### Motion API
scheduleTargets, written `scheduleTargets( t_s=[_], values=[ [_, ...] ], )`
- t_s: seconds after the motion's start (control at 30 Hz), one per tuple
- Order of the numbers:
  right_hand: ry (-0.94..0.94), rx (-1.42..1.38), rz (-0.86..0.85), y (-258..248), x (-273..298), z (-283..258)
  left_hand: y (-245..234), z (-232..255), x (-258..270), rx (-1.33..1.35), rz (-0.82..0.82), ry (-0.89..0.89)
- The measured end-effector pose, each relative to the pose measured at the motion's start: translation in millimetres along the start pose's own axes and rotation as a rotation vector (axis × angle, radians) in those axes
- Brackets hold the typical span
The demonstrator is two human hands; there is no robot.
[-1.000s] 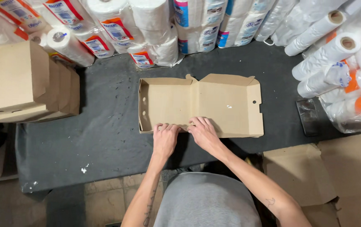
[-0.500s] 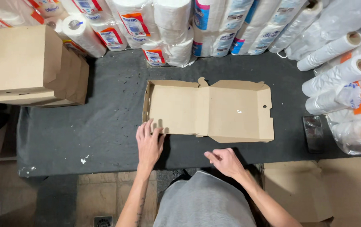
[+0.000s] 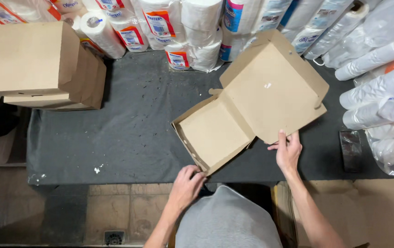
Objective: The person folds multiple flat cardboard pizza-style boxes into their 3D shape by hand and stacks them on a table in a stockroom area.
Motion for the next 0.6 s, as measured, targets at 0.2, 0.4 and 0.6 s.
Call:
scheduleTargets(
  t_s=[0.2,0.4,0.6],
  values=[
    [-0.421,0.043,-0.071,22,17,-86,35,54,-51,0.136,-0.143,0.196],
    [-0.56,0.748,-0.327,70,82,-59,30,6,-69,-0.254,-0.051,0.01],
    [-0.554,0.779,-0.25,64,86,-13,4,-32,-49,-0.488,0.005,-0.116]
  ],
)
Point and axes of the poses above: each hand's wrist, its own x-axis away from the middle knuckle, its own y-axis out of the palm, z = x × y, the point moved 10 cm from there along -x, towards the middle knuckle, and after that the axes turned 7 degrees about y, right-handed, at the moved point
